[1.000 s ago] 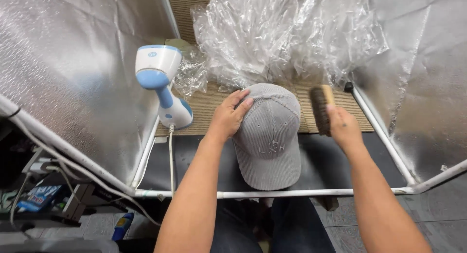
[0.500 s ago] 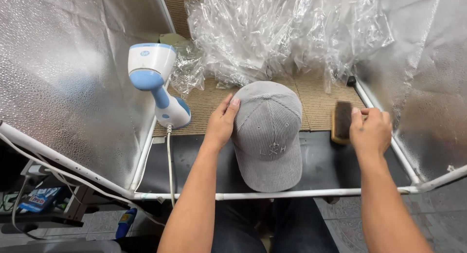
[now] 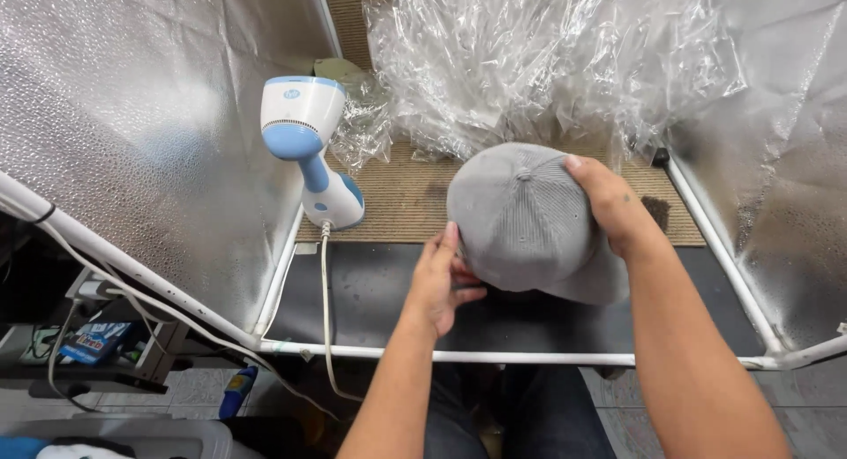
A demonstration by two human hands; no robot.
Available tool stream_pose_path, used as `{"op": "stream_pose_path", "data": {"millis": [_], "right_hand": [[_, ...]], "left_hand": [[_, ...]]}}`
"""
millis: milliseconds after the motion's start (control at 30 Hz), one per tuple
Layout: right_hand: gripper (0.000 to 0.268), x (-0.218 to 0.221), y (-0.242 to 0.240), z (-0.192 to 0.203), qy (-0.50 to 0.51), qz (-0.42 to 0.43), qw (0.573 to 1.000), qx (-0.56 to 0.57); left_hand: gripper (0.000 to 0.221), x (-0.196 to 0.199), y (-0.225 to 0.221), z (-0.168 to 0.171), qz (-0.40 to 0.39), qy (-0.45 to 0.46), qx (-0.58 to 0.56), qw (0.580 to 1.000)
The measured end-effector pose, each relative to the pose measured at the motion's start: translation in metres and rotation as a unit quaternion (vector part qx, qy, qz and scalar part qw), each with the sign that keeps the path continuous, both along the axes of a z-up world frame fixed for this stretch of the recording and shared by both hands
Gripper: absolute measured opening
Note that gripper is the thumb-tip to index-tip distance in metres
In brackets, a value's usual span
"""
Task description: Brushing a baseball cap with a wooden brush and using a handheld steamer to clean and shape it.
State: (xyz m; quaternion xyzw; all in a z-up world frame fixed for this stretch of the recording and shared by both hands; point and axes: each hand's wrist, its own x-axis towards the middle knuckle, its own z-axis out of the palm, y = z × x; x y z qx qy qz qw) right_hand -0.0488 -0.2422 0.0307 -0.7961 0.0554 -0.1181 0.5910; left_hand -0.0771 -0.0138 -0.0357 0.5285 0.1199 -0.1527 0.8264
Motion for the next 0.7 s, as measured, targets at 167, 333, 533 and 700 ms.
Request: {"op": "stream_pose_path", "data": {"millis": [167,333,533,700], "right_hand": [[0.051,0.007,0.003,0.000,0.029,0.002,0.998,0.057],[0.053,0.020,-0.008,-0.034,0.056,0.023,0.982,0.177],[0.042,0.012,0.017,-0.016,0.026,0.026,0.978,0.204],[0.057,-0.013,0.032,0.009,0.069,0.025,0.988,0.134]], "left_hand": [[0.069,0.035,-0.013,-0.034,0.046,0.012,0.068,0.997],[0.068,0.068,-0.021,-0.036,0.095,-0.010,0.134,0.986],[0.043,0.076,-0.019,-0.052,0.147,-0.029,0.211,0.966],[0.043,0.069,-0.014,-0.058,0.109,-0.034,0.281,0.953]]}}
